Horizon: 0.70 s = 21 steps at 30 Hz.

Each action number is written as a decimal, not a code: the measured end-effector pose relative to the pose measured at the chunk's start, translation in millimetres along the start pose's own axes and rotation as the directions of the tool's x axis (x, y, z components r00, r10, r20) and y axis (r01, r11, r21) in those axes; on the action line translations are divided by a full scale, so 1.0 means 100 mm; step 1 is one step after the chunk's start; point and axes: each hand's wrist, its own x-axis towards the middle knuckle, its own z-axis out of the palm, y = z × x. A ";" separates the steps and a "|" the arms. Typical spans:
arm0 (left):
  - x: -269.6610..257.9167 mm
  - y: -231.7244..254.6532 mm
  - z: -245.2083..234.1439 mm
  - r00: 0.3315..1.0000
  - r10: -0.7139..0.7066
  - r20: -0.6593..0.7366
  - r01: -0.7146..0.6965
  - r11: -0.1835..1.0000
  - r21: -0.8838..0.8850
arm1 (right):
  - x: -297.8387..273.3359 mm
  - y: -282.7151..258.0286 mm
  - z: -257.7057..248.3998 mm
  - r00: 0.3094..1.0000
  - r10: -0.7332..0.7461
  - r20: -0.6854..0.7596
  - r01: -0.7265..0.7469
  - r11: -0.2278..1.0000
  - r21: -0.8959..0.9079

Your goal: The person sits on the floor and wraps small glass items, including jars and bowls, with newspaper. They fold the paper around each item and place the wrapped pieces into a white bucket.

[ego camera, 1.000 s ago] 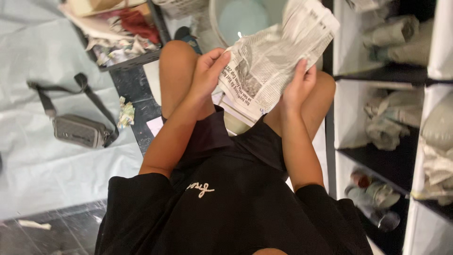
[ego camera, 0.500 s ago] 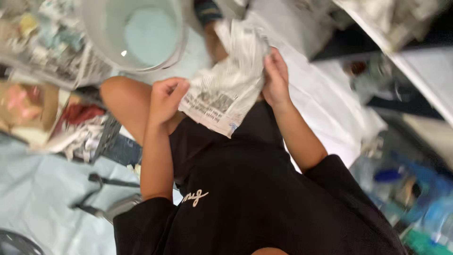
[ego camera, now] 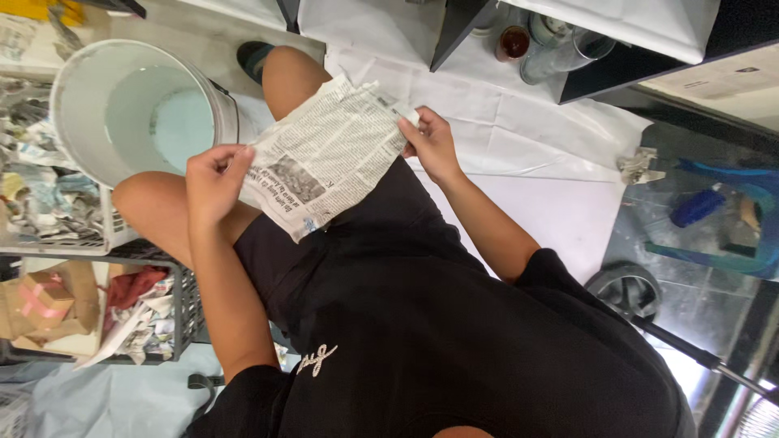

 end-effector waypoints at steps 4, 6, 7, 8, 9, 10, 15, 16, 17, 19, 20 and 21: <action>0.03 0.29 0.20 0.974 0.042 -0.221 0.075 0.866 0.494 | -0.14 0.11 -0.05 0.991 -0.126 -0.035 0.123 0.988 -0.090; 0.00 0.44 0.37 0.895 0.361 -0.261 -0.090 0.720 0.688 | -0.19 0.14 -0.04 0.995 -0.087 -0.053 0.079 0.988 -0.129; -0.01 0.51 0.45 0.823 0.511 -0.248 -0.149 0.616 0.774 | -0.20 0.16 -0.03 0.995 -0.074 -0.070 0.062 0.985 -0.159; -0.04 0.58 0.55 0.813 0.531 -0.239 -0.182 0.621 0.762 | -0.20 0.17 -0.01 0.994 -0.062 -0.090 0.044 0.981 -0.188; -0.08 0.64 0.65 0.803 0.550 -0.230 -0.214 0.626 0.750 | -0.19 0.19 0.01 0.993 -0.051 -0.111 0.025 0.976 -0.216; -0.14 0.67 0.77 0.812 0.566 -0.143 -0.331 0.648 0.686 | -0.22 0.24 0.01 0.992 -0.064 -0.106 0.042 0.978 -0.205; -0.26 0.72 1.26 0.836 0.534 0.127 -0.477 0.591 0.651 | -0.29 0.50 -0.03 0.995 -0.086 0.046 0.092 0.983 -0.157; -0.25 0.70 1.31 0.851 0.502 0.155 -0.466 0.583 0.666 | -0.28 0.54 -0.06 0.994 -0.073 0.082 0.085 0.984 -0.158; -0.25 0.68 1.35 0.860 0.485 0.157 -0.445 0.565 0.695 | -0.26 0.56 -0.10 0.991 -0.060 0.118 0.078 0.984 -0.160; -0.21 0.64 1.40 0.877 0.454 0.156 -0.405 0.525 0.749 | -0.13 0.52 -0.25 0.990 -0.036 0.134 0.056 0.988 -0.146; -0.19 0.63 1.41 0.885 0.434 0.166 -0.407 0.553 0.726 | 0.01 0.45 -0.36 0.993 -0.025 0.114 0.040 0.991 -0.129; -0.17 0.61 1.41 0.893 0.414 0.176 -0.408 0.582 0.703 | 0.14 0.36 -0.47 0.996 -0.014 0.094 0.024 0.993 -0.112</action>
